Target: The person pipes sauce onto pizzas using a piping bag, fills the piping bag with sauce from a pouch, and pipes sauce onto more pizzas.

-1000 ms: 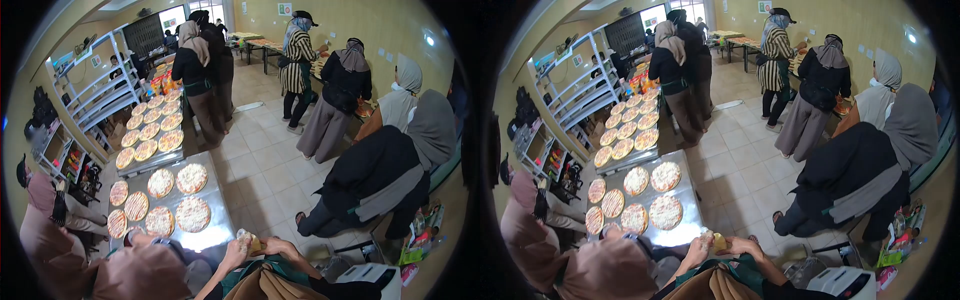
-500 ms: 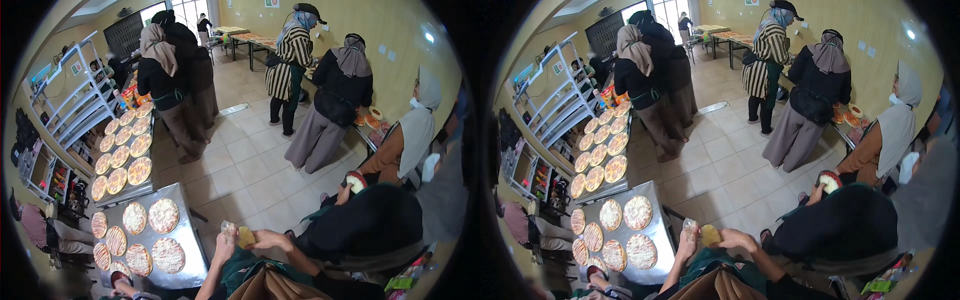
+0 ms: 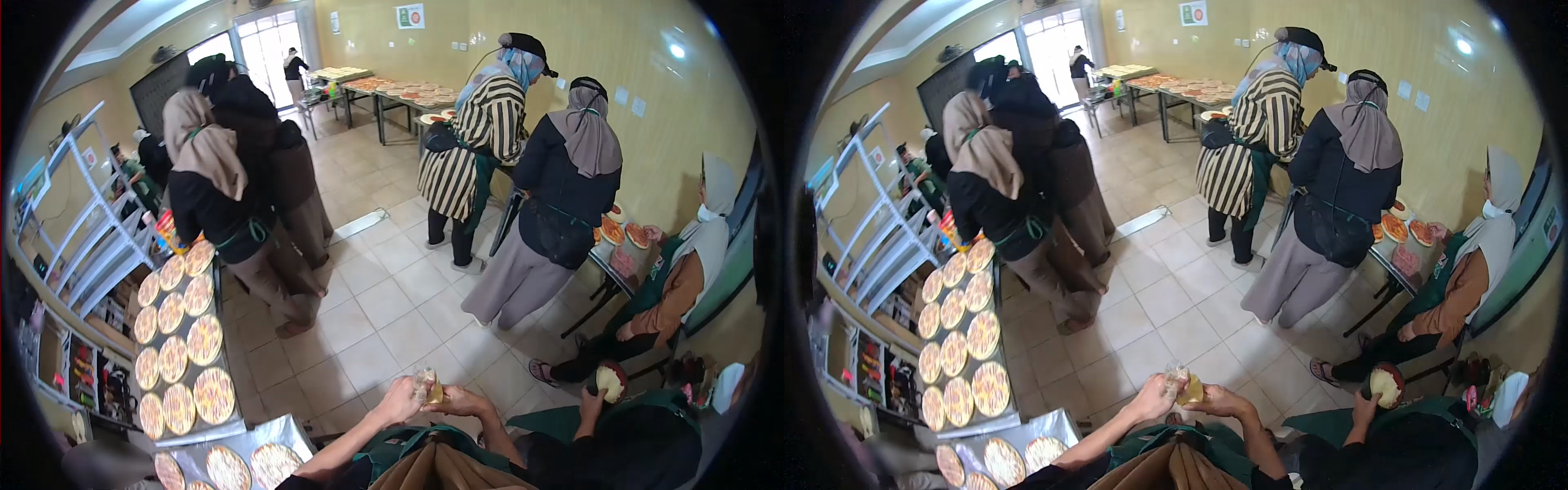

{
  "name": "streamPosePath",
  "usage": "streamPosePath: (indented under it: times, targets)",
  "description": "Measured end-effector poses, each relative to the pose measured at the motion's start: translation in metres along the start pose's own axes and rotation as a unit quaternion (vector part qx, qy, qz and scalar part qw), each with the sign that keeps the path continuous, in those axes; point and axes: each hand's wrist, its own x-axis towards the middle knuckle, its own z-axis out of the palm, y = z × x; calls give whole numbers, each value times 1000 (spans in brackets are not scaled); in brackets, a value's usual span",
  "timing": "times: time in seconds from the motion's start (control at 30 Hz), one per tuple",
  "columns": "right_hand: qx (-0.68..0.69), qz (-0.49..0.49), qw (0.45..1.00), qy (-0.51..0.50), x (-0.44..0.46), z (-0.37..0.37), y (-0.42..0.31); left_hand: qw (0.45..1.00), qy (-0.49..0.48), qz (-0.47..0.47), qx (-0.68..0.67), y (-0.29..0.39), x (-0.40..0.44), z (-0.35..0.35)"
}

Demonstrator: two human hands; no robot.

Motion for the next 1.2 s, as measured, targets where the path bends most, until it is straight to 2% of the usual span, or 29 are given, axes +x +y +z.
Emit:
streamPosePath:
  times: [0.03, 0.17, 0.2, 0.3, 0.33, 0.4, 0.47, 0.5, 0.57, 0.6, 0.7, 0.77, 0.87, 0.97, 1.03, 1.17, 1.2]
  targets:
    - [-12, 18, 1000, 19, 9, -7, -3, 1000, -26, 1, 6, -7, 19, -10]
    - [58, -9, 995, 85, 40, -44, -21, 995, -75, 62, 19, -33, 95, -35]
    - [24, 41, 996, 69, 55, -59, -15, 994, -66, 84, 34, -45, 114, -37]
    - [93, 44, 993, 54, 98, -100, -13, 988, -117, 91, 44, -74, 171, -62]
    - [88, 11, 994, 63, 117, -115, -12, 990, -100, 88, 46, -83, 190, -72]
    - [10, 37, 999, 31, 161, -153, -26, 993, -66, 80, 49, -103, 223, -97]
    - [-92, 92, 992, 10, 199, -202, -81, 998, -38, 3, 42, -126, 258, -120]
    - [-53, 62, 997, -11, 223, -219, -79, 998, -22, -32, 43, -137, 275, -136]
    - [20, -9, 998, -51, 291, -256, -68, 998, 40, -42, 36, -151, 309, -172]
    - [-55, -43, 997, -26, 304, -277, -109, 996, 65, -41, 47, -159, 325, -191]
    - [-95, -155, 968, -174, 393, -326, -147, 986, 136, -93, 13, -190, 355, -230]
    - [-189, -152, 953, -183, 453, -342, -158, 971, 192, -143, 6, -208, 379, -258]
    - [-250, -156, 933, -205, 532, -361, -174, 951, 273, -147, -1, -247, 412, -300]
    - [-225, -167, 933, -227, 603, -378, -187, 946, 282, -161, -26, -290, 453, -346]
    - [-193, -149, 941, -235, 639, -393, -209, 956, 246, -159, -1, -318, 484, -379]
    - [-15, -92, 973, -209, 705, -427, -229, 982, 163, -99, -3, -354, 567, -446]
    - [2, -54, 976, -210, 720, -439, -238, 985, 123, -116, 30, -361, 591, -463]
